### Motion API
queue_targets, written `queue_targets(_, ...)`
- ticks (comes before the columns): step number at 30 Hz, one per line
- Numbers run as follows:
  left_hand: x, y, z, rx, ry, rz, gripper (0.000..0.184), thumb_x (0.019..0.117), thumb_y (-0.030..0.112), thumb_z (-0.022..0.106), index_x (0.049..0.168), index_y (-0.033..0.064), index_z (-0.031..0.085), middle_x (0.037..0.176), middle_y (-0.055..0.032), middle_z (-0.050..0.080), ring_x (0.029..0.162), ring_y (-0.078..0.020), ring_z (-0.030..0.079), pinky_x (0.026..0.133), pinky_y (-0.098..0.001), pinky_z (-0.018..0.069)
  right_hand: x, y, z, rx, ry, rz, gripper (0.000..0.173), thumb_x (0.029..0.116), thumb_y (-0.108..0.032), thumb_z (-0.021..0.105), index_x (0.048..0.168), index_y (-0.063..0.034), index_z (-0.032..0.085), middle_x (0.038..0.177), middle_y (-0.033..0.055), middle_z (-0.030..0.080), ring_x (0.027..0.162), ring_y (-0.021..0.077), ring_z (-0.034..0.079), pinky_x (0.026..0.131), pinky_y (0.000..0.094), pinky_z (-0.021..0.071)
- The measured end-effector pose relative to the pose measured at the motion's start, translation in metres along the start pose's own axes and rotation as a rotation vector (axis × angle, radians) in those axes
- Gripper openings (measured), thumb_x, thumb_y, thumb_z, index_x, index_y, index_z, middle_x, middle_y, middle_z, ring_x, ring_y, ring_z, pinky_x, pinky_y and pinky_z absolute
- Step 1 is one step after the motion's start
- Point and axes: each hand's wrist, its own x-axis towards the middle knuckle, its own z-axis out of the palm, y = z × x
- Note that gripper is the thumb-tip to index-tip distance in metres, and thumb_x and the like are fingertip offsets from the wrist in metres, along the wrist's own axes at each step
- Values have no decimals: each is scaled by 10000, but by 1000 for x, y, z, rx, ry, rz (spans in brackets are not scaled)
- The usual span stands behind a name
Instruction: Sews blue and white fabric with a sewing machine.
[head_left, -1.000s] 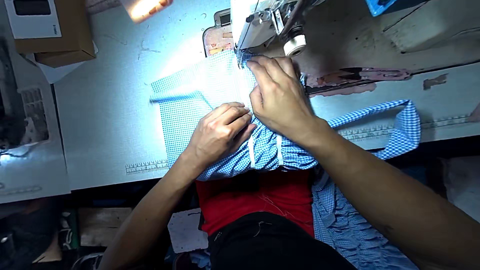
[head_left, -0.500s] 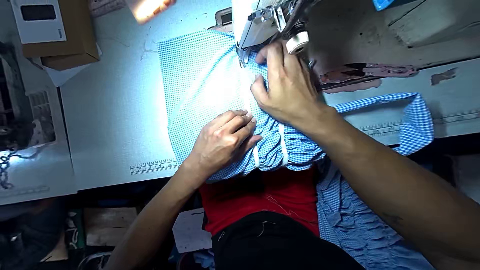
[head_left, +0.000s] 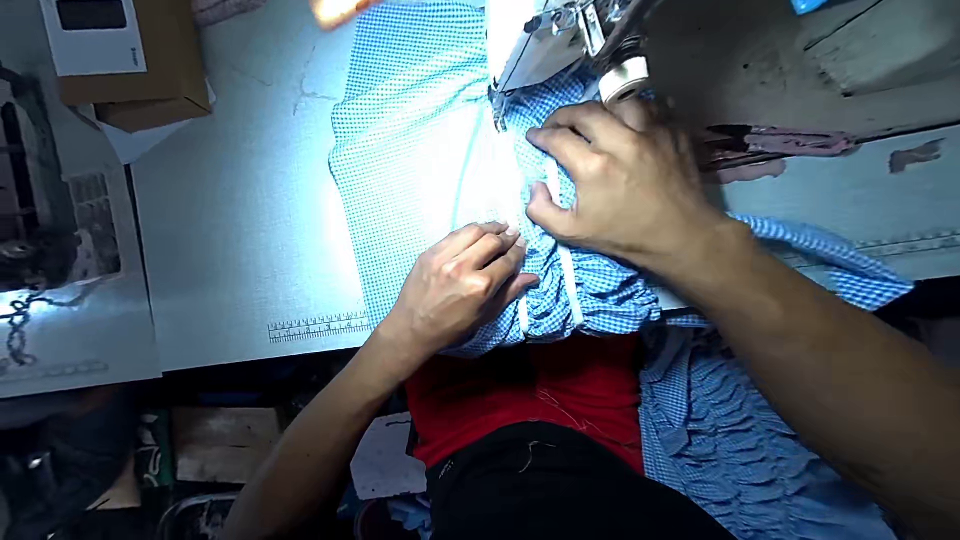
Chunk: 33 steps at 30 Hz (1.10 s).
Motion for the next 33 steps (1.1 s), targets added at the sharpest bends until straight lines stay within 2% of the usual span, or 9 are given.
queue_targets(4,1,1,-1,9,-10,12,278,1010,278,651,1143,73,784,1177,-92,751,1223,-224,662,1049,-329,528,-11,6,0,48,85,-135,287,1024,-119,468,1209,-85,684,1248,170,662,1174,426,580,934,571,448)
queue_targets(8,0,4,-2,24,-18,6,282,1007,292,647,1134,82,787,1171,-89,751,1217,-221,665,1045,-330,529,-17,1,-8,-2,-4,-51,453,995,-372,444,1318,-153,676,1319,125,648,1215,402,569,953,591,427)
queue_targets(10,0,6,-3,30,-29,0,293,1010,300,641,1141,81,784,1169,-89,752,1214,-222,666,1037,-329,531,-21,-3,-9,12,-26,-48,447,980,-289,480,1375,-152,638,1392,140,600,1280,425,522,985,604,415)
queue_targets(13,0,6,-2,33,-25,4,295,1010,302,645,1145,79,782,1175,-92,749,1215,-221,665,1040,-325,530,-24,-2,-9,37,31,-123,260,1005,-103,478,1156,-90,691,1198,159,671,1140,431,573,909,587,420)
queue_targets(17,0,7,-3,41,-17,19,284,1006,297,651,1129,81,789,1164,-84,755,1218,-225,662,1045,-329,522,-29,-4,-11,-11,6,-57,427,991,-406,486,1231,-123,698,1308,98,669,1203,386,572,967,582,394)
queue_targets(21,-1,8,-2,22,-18,24,293,1004,302,658,1135,72,785,1164,-97,752,1217,-232,664,1075,-340,512,-33,-2,-10,42,40,-113,309,1000,-93,474,1213,-109,698,1268,135,670,1146,410,581,910,572,420)
queue_targets(25,-2,9,-2,18,-22,17,298,1007,305,654,1122,63,784,1162,-103,750,1208,-229,668,1062,-335,521,-32,-2,-12,-29,12,-51,419,1016,-390,468,1251,-128,695,1325,77,674,1179,373,589,931,564,414)
queue_targets(30,-2,11,-2,23,-28,24,298,1012,303,646,1128,67,784,1162,-99,752,1212,-228,667,1056,-334,522,-31,-4,-10,-2,40,-74,289,1020,-131,460,1188,-108,693,1227,135,673,1102,407,591,876,564,424)
queue_targets(33,-3,12,-2,15,-23,19,286,1011,298,648,1113,72,789,1152,-92,755,1199,-220,672,1047,-329,525,-30,-3,-10,-53,17,-24,389,1034,-366,462,1238,-127,692,1314,108,659,1164,401,584,933,591,405)
